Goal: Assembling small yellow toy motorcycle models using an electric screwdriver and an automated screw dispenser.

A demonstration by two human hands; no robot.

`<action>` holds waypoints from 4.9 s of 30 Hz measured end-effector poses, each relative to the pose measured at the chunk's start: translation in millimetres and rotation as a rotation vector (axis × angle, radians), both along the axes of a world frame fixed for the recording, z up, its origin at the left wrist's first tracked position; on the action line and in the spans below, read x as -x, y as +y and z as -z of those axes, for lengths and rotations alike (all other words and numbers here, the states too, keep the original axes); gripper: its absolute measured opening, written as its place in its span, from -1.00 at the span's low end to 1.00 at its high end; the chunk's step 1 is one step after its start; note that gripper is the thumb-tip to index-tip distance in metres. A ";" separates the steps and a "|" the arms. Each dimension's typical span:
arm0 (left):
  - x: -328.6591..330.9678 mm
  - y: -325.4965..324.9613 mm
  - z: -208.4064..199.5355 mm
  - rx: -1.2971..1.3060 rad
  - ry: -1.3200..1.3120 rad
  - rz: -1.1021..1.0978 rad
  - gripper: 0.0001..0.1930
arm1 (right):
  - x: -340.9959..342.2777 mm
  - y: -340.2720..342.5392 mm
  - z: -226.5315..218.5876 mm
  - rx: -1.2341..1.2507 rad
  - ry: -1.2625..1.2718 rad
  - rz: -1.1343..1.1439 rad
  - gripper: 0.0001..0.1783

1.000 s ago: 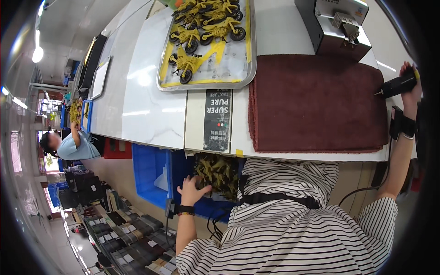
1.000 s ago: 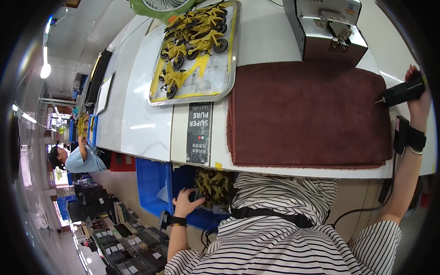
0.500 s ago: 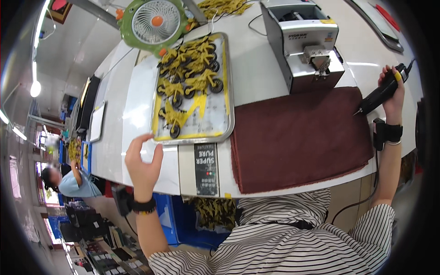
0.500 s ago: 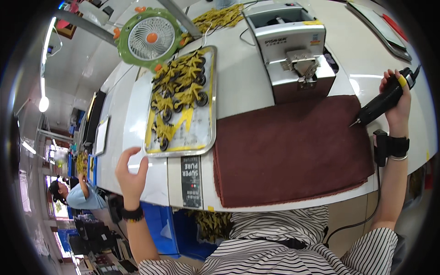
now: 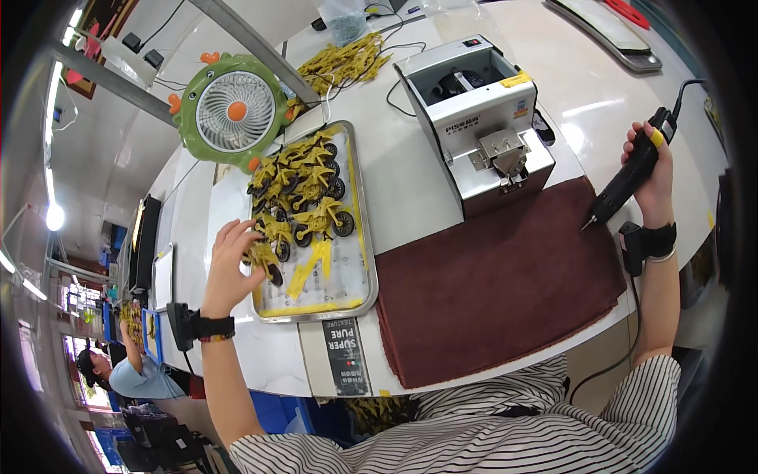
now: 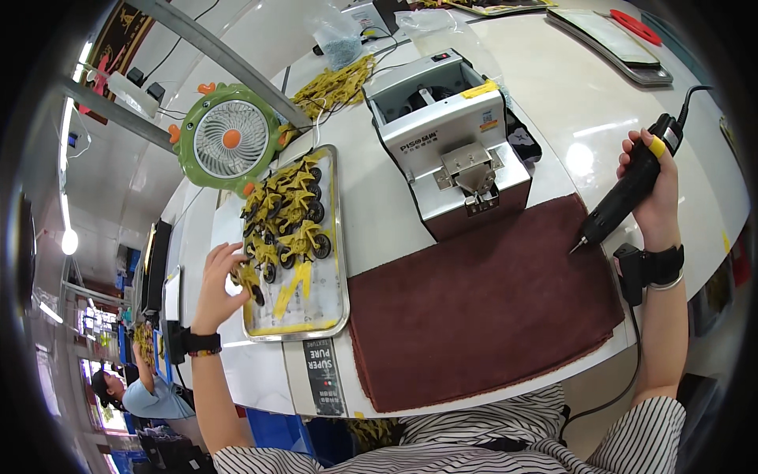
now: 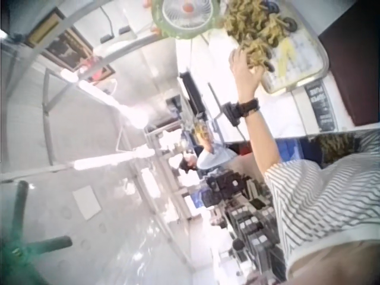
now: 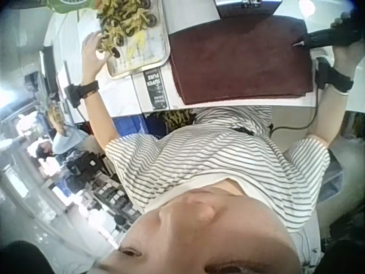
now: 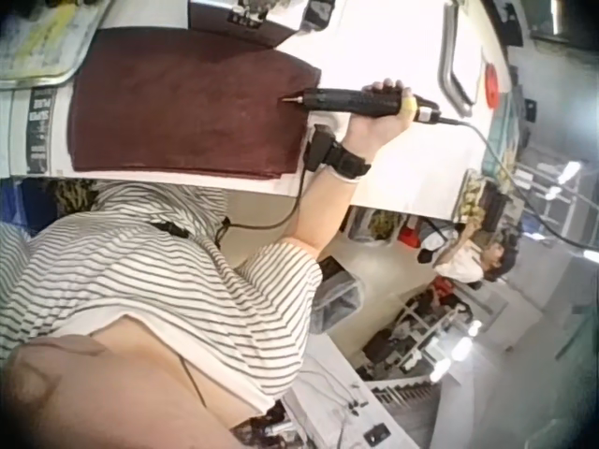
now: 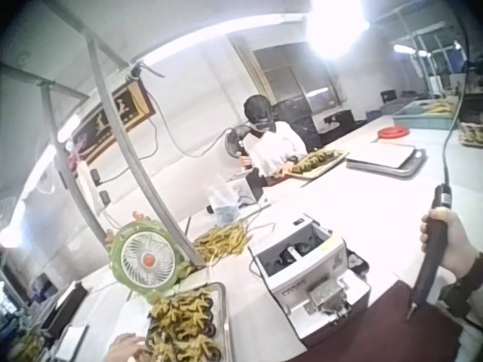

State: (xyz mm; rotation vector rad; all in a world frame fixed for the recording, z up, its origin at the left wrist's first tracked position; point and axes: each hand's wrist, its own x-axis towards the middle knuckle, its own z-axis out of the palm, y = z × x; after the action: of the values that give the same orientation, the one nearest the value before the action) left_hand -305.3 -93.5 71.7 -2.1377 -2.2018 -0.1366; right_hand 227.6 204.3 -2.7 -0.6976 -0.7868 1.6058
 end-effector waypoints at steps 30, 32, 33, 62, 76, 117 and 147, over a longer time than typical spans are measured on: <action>-55.2 69.8 9.4 0.007 -0.452 -0.107 -0.51 | 7.5 -2.8 -2.0 0.019 0.019 0.039 -0.77; -54.4 74.9 27.7 -0.007 -0.237 -0.068 -0.45 | 6.6 -2.0 -3.1 0.016 0.018 0.041 -0.78; -56.9 74.9 32.9 -0.011 -0.196 -0.099 -0.43 | 7.0 -2.2 -3.9 0.020 0.017 0.043 -0.78; -77.0 61.6 -2.6 0.470 -0.555 -0.026 -0.20 | 8.0 -5.6 -5.0 0.011 0.023 0.061 -0.80; -84.1 53.5 -14.7 0.345 -0.338 -0.070 -0.34 | 8.7 -5.3 -6.1 -0.007 0.013 0.051 -0.76; -270.9 49.0 13.8 0.446 -0.373 0.080 -0.43 | 12.8 -8.1 -8.7 -0.015 0.017 0.062 -0.74; -310.1 122.2 61.5 0.156 -0.196 0.573 -0.28 | 11.5 -11.5 -12.8 -0.028 0.048 0.046 -0.76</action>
State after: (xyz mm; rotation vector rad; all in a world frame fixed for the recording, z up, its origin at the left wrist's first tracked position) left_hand 4.9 28.7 10.2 -2.8992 -1.6557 -0.2163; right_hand 216.2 192.8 10.1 -0.6509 -0.7522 1.5612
